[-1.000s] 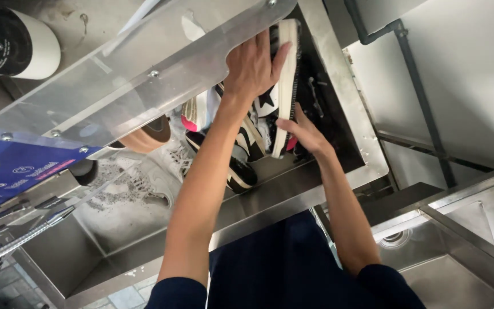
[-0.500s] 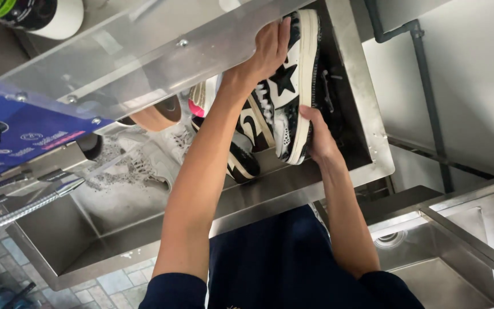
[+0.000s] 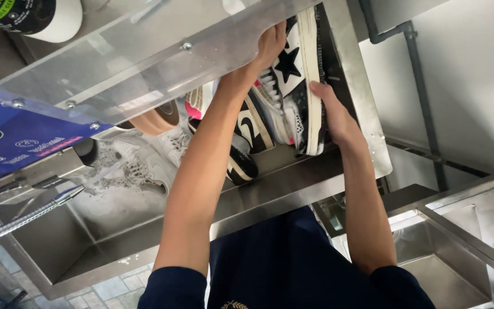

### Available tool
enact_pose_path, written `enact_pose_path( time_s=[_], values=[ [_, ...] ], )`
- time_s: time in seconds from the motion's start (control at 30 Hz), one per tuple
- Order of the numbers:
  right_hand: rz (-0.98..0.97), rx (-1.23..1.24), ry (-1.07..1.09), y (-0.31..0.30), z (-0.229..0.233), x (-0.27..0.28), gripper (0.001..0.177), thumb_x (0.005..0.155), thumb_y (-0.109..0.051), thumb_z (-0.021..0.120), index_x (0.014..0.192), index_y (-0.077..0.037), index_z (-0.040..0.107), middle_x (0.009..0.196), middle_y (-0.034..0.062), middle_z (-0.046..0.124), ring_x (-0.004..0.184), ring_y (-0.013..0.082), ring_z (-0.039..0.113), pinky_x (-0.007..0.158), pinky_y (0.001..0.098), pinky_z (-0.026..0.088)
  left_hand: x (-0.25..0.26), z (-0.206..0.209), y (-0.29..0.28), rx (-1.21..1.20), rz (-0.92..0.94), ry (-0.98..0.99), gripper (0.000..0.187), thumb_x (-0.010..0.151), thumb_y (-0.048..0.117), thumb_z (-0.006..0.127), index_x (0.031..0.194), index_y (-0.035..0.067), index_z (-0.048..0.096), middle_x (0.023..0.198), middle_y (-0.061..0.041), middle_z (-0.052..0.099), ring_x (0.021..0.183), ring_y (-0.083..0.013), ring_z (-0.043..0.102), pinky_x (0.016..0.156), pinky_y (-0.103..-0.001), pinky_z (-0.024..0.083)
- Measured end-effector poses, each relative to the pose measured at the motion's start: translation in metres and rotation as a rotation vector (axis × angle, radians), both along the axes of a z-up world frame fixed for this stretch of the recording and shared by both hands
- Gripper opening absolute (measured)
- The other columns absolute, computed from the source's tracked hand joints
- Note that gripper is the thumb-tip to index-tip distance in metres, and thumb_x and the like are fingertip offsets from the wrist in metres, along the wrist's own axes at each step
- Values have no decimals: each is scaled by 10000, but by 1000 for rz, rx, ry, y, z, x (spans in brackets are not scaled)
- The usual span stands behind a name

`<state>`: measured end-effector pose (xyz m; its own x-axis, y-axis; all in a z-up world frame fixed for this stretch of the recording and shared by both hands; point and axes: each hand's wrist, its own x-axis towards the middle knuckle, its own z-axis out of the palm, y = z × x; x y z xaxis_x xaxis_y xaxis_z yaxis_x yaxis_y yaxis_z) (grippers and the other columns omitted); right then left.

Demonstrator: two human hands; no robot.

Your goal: Wash several pairs of sneakers using a specialized shoe washing station with integrated brushes and sprayers.

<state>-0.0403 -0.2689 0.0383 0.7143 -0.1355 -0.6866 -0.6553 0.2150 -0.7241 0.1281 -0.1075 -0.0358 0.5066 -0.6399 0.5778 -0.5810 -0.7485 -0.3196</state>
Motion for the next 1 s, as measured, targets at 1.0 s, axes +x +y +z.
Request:
enact_pose_path(
  time_s=[1.0],
  values=[
    [95,-14,-198,-12,-33,-27,816,970,-533,510,1529,58,446,1418,214,603,1243,303,595,1084,385,455,2,-2,6,-582,-30,749,287,987,366,653,1174,162,728,948,-66,763,849,-265,723,788,-444,568]
  ],
)
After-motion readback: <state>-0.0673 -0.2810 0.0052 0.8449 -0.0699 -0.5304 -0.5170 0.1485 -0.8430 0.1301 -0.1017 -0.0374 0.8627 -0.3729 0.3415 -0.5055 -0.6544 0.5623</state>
